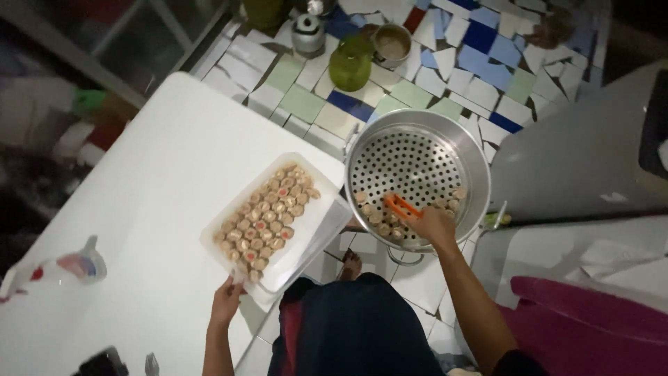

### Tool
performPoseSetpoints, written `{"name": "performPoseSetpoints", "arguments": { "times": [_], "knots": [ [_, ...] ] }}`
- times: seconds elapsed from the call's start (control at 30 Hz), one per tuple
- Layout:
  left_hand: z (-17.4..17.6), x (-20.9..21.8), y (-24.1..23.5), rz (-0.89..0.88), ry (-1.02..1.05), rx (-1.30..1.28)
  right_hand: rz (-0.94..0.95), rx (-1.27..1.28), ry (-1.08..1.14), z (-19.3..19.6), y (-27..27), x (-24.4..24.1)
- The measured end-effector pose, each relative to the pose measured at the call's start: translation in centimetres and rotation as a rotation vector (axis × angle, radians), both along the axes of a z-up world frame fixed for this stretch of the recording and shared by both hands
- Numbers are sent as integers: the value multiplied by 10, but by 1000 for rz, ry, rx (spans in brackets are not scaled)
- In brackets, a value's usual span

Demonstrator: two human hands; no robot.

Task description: Using tongs to transfer small food items from a plastic tray into a metal steamer basket.

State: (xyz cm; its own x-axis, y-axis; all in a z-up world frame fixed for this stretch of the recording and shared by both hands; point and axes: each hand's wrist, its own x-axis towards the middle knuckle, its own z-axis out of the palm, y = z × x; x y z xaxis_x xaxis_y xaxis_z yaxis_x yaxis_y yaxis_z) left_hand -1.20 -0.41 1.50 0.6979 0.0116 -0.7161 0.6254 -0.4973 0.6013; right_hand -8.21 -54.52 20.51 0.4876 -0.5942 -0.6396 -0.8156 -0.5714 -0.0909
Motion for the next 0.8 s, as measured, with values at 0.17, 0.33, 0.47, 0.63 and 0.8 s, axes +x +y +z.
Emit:
{"name": "performPoseSetpoints", "arguments": {
  "times": [0.17, 0.33, 0.47, 0.63, 0.8],
  "knots": [
    [-5, -4, 0, 13, -15, -31, 118, -99, 68, -40, 3, 8],
    [-24, -7, -2, 33, -93, -9, 221, -52, -89, -90, -17, -7],
    [-61, -13, 6, 38, -119, -34, -134, 309, -270, -61, -31, -14],
    [-32, -14, -4, 5, -118, -12, -192, 307, -344, 35, 15, 0],
    [0, -13, -13, -9, -126, -17, 391, 397, -281, 127, 104, 52]
  ]
}}
